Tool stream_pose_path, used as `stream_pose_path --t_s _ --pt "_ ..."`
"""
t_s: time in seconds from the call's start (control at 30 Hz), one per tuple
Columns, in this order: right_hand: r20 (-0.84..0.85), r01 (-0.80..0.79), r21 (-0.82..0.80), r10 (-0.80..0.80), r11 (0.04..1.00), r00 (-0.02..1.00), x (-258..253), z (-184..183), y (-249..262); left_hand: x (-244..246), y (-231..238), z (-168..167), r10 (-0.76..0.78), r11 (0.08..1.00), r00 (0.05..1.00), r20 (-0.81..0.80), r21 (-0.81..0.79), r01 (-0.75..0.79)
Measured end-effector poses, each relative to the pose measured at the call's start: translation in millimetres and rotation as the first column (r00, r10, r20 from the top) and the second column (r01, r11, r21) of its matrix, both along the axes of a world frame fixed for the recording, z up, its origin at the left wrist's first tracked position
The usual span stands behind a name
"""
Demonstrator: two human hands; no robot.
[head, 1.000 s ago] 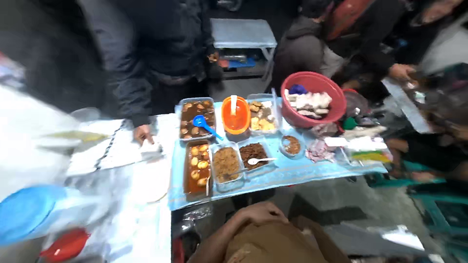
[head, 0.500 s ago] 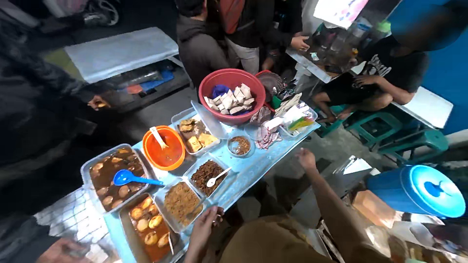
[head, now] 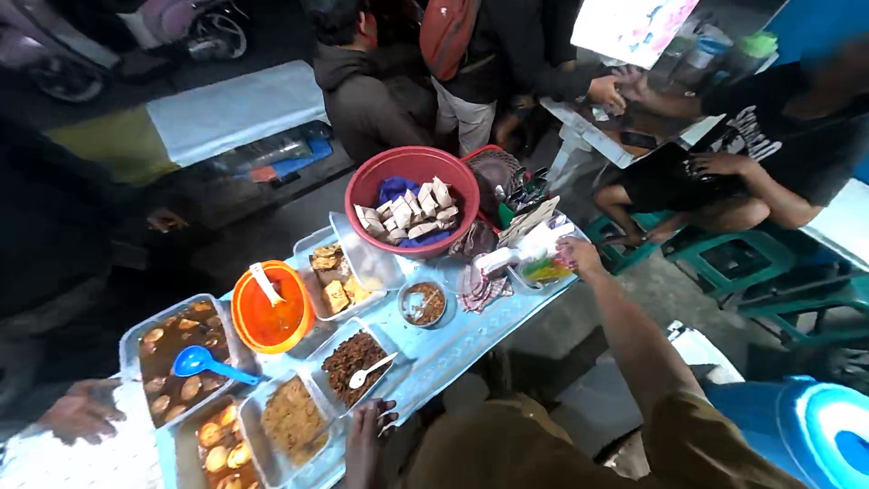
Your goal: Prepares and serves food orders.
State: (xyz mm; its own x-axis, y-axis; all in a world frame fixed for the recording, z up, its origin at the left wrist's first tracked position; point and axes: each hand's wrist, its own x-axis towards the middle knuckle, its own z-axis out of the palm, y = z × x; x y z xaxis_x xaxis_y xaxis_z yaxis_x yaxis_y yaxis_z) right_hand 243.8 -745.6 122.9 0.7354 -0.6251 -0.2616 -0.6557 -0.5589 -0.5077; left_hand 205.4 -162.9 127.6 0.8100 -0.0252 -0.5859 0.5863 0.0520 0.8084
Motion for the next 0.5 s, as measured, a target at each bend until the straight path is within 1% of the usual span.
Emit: stream_pose_path --t_s 0.07,0.13,0.23,0.3,0.37,0.43,0.47,0.5 --pt "-0.075 -0.144 -0.057 0.140 0.988 0.987 16 -8 -19 -2 -35 2 0.066 0.998 0.997 -0.036 0.014 -0.066" --pt "-0.055 -0.247 -0.057 0.244 0.967 0.968 26 -16 -31 -7 -71 3 0.075 0.997 0.995 -0.064 0.035 -0.073" --pt "0.029 -0.378 0.007 0.378 0.926 0.925 45 -16 -39 -15 -117 0 -0.017 0.998 0.997 -0.070 0.066 0.021" --pt "0.012 -0.541 0.022 0.541 0.841 0.841 62 -15 -44 -19 -142 0 -0.099 0.991 0.993 -0.059 0.080 0.103" --pt "-0.061 -0.684 0.019 0.684 0.729 0.727 77 -19 -47 -21 -163 1 -0.158 0.984 0.986 -0.055 0.078 0.162" --pt "-0.140 -0.774 0.025 0.769 0.632 0.624 88 -24 -47 -24 -178 0 -0.185 0.978 0.982 -0.025 0.095 0.186" --pt "-0.150 -0.798 0.012 0.790 0.603 0.595 90 -27 -48 -25 -183 -2 -0.188 0.976 0.982 -0.004 0.108 0.187" --pt "-0.118 -0.800 -0.010 0.794 0.600 0.597 90 -30 -48 -27 -188 -3 -0.186 0.976 0.982 0.014 0.115 0.184"
